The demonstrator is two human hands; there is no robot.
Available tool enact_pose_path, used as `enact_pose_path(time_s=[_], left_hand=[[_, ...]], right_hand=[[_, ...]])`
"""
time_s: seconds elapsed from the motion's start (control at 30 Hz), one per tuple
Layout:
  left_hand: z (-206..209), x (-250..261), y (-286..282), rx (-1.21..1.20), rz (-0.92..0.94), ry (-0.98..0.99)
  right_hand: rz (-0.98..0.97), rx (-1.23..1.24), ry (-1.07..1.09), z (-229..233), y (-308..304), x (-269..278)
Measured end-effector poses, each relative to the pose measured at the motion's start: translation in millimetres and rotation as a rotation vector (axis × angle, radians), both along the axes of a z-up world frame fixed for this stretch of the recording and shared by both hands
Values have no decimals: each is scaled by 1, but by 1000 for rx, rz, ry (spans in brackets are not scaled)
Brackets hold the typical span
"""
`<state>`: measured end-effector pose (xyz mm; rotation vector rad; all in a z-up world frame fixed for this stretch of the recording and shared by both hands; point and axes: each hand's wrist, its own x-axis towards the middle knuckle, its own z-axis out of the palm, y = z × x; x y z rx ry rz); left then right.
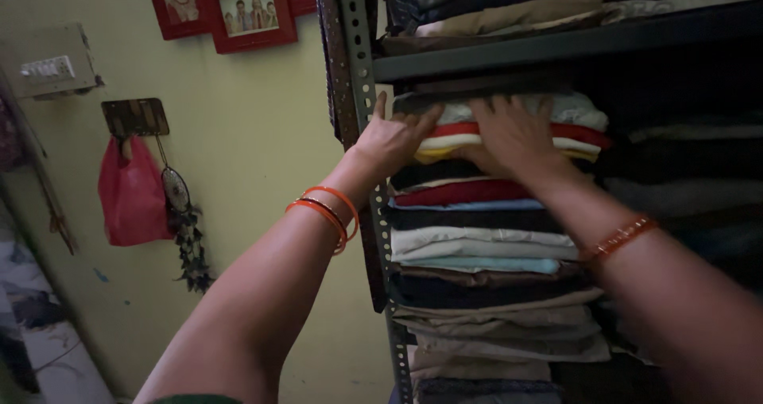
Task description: The person picks up a folded garment from a bed and places it into a stack on a closet shelf, then rearranges the stack by patting and tucking the items.
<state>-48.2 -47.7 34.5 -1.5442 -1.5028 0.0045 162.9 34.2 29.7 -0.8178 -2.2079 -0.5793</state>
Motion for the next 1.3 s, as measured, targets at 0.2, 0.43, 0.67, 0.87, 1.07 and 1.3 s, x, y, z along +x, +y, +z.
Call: enact_pose_path(time_s=[0.2, 0.43, 0.67, 0.87, 1.07, 1.3], left_hand=[[-4, 14, -12, 79, -6, -2], [-28, 3, -54, -21, 59, 74], [-32, 11, -68, 66, -64, -99], [-21, 31, -38, 197, -228, -164], [-20, 19, -5, 243, -157, -73], [-59, 7, -3, 178, -124, -150]], right_hand=[[-40, -74, 93, 2, 5, -17], [-22, 49, 36, -30, -8, -15], [9, -47, -13, -15, -26, -16], [-6, 11, 17, -8, -15, -22], [12, 179, 186, -34, -18, -34], [35, 30, 29, -38, -50, -35]])
